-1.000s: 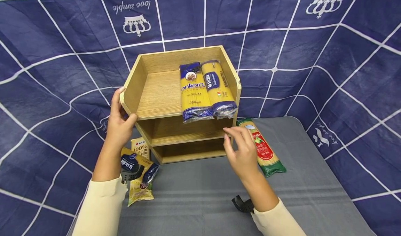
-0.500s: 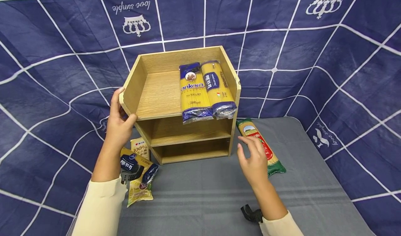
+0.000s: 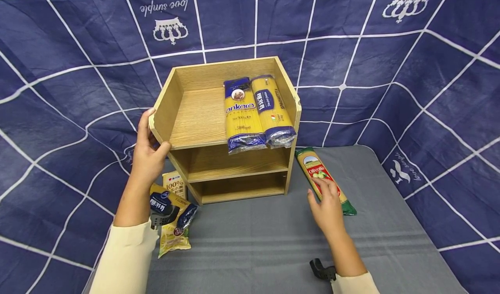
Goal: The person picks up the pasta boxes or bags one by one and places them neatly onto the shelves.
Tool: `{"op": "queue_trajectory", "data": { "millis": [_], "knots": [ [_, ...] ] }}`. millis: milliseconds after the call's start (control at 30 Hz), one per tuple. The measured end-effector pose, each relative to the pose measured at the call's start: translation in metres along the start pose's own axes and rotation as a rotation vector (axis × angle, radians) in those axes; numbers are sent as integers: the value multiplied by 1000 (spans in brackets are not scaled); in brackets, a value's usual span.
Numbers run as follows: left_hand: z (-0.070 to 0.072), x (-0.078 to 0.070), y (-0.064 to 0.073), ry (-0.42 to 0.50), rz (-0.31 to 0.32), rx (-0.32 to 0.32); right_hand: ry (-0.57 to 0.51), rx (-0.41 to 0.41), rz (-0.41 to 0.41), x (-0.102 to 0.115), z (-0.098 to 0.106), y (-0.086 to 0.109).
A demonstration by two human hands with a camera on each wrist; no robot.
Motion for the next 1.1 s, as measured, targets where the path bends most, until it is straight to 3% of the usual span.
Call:
{"op": "queue_trajectory", "data": {
  "millis": [233, 467, 700, 1100],
  "knots": [
    [0, 0, 1, -9, 8, 0, 63, 105, -99, -27, -8, 0],
    [-1, 0, 1, 2, 2, 2, 137, 108, -232, -52, -8, 0],
    [-1, -1, 1, 8, -4, 0, 203, 133, -282, -72, -11, -3],
    [-2, 0, 0, 54, -10, 8, 271, 339, -378, -107, -22, -5]
  ]
}}
Point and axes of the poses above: each hand's wrist, its own y-axis away from the middle knuckle, its own z-axis out of the back of the hand, x = y × z, the point moved 8 cm from there along -y, towards the middle knuckle, and after that the axes turned 1 degree about -x, right-handed, at the moved point
